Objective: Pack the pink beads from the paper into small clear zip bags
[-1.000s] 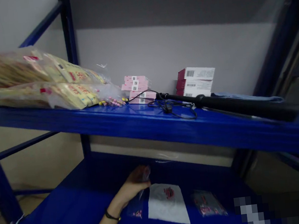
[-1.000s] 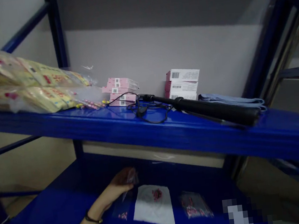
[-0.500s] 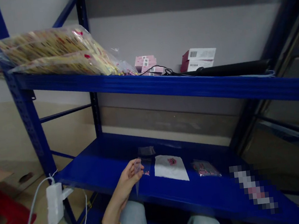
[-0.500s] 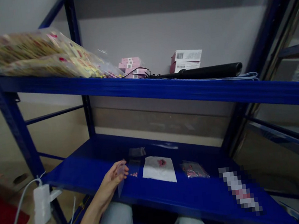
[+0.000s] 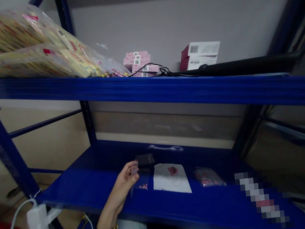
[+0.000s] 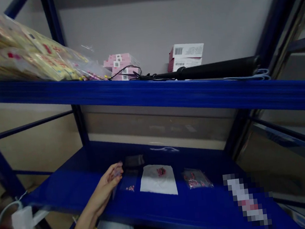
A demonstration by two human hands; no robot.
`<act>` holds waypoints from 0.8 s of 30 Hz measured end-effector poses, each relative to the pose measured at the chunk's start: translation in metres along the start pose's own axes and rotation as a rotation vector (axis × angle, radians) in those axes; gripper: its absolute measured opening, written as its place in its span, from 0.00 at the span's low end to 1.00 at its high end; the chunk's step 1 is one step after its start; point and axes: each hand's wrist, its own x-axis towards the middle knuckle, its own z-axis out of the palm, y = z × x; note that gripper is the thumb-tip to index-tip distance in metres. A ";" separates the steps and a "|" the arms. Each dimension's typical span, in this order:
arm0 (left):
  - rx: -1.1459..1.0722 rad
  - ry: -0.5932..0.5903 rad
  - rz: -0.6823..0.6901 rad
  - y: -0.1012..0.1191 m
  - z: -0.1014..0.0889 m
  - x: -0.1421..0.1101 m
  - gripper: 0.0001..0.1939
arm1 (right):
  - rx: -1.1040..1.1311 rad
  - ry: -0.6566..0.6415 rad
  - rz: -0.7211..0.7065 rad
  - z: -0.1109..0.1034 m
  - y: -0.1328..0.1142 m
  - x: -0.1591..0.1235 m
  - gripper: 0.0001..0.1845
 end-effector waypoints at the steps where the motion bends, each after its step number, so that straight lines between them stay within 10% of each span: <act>1: -0.001 0.029 0.004 0.000 -0.001 -0.006 0.30 | -0.004 -0.014 0.008 -0.003 -0.001 -0.006 0.16; 8: -0.029 0.130 -0.054 -0.010 -0.009 -0.065 0.33 | 0.405 -0.401 -0.298 -0.122 -0.024 -0.085 0.15; 10: -0.026 0.119 -0.083 -0.016 -0.004 -0.081 0.33 | 0.507 -0.263 -0.367 -0.170 -0.027 -0.094 0.21; 13: -0.010 0.088 -0.121 -0.019 0.009 -0.099 0.32 | 0.297 0.273 -0.277 -0.216 -0.020 -0.067 0.22; 16: -0.004 0.057 -0.122 -0.016 0.022 -0.104 0.33 | 0.030 0.512 -0.250 -0.223 -0.007 -0.018 0.19; 24: -0.063 0.062 -0.068 -0.019 0.040 -0.084 0.32 | -0.308 0.544 -0.228 -0.192 0.008 0.038 0.17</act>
